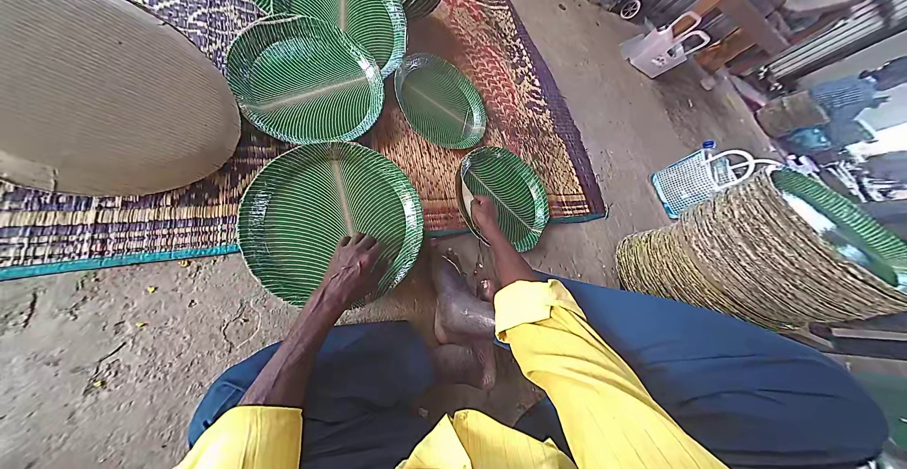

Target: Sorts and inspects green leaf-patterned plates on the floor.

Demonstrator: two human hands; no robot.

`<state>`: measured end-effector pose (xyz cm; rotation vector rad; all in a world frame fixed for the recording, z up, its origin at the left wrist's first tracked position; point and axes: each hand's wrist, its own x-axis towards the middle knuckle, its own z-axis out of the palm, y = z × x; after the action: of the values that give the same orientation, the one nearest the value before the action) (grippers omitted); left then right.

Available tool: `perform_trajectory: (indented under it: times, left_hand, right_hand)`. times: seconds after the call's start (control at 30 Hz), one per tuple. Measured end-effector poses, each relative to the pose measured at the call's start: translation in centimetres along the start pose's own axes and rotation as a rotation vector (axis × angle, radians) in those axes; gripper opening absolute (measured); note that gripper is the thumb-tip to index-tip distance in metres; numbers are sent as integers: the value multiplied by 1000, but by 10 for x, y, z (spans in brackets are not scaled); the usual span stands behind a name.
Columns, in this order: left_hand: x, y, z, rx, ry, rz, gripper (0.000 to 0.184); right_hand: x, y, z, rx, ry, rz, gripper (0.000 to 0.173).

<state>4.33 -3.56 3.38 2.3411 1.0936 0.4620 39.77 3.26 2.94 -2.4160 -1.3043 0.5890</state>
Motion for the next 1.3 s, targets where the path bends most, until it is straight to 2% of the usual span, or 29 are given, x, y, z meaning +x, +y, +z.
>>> perform_trajectory:
  times: [0.1, 0.13, 0.2, 0.27, 0.33, 0.4, 0.43, 0.5, 0.53, 0.6, 0.67, 0.73, 0.8, 0.87, 0.97, 1.07, 1.3]
  left_hand:
    - [-1, -2, -2, -11, 16, -18, 38]
    - [-1, -4, -1, -15, 60, -1, 38]
    - [-2, -6, 4, -16, 251, 92, 34]
    - [-2, -2, 3, -9, 473, 204, 31]
    - [-4, 7, -3, 7, 667, 298, 28]
    - [-7, 12, -7, 41, 808, 357, 26]
    - [-8, 11, -7, 61, 843, 363, 26]
    - [-10, 6, -7, 80, 824, 324, 26]
    - [-11, 3, -8, 82, 776, 278, 27]
    - [-14, 2, -11, 76, 615, 141, 30]
    - [-14, 3, -13, 71, 381, -22, 34]
    - [-10, 3, -14, 74, 121, -180, 39]
    - [-6, 2, -12, 73, -37, -252, 41]
    - [-4, 3, -13, 59, -76, -242, 41]
    - [-5, 8, -19, -22, -178, -186, 41]
    - [-5, 6, -19, -96, -190, -110, 41]
    - [-4, -5, -10, -158, -69, -42, 37]
  right_hand:
    - [3, -27, -21, 56, 174, -23, 36]
    - [1, -42, -30, 81, 260, -108, 35]
    - [-16, -81, -45, 110, 380, -362, 34]
    - [-53, -121, -46, 175, 398, -667, 30]
    - [-97, -142, -25, 180, 227, -950, 22]
    - [-133, -151, 10, 106, -75, -1097, 16]
    - [-149, -151, 26, 23, -273, -1092, 16]
    - [-175, -147, 47, -182, -651, -965, 24]
    - [-182, -145, 53, -261, -751, -943, 28]
    - [-179, -138, 52, -264, -830, -949, 33]
    - [-153, -125, 40, -130, -763, -1020, 26]
    - [-113, -107, 26, 58, -526, -989, 20]
    - [-76, -90, 9, 202, -197, -794, 21]
    - [-36, -72, 3, 208, 41, -517, 28]
    - [-5, -21, 0, 21, 34, -196, 48]
    - [1, 18, 10, -115, -24, -58, 53]
    - [9, 19, 13, -8, -68, -73, 36]
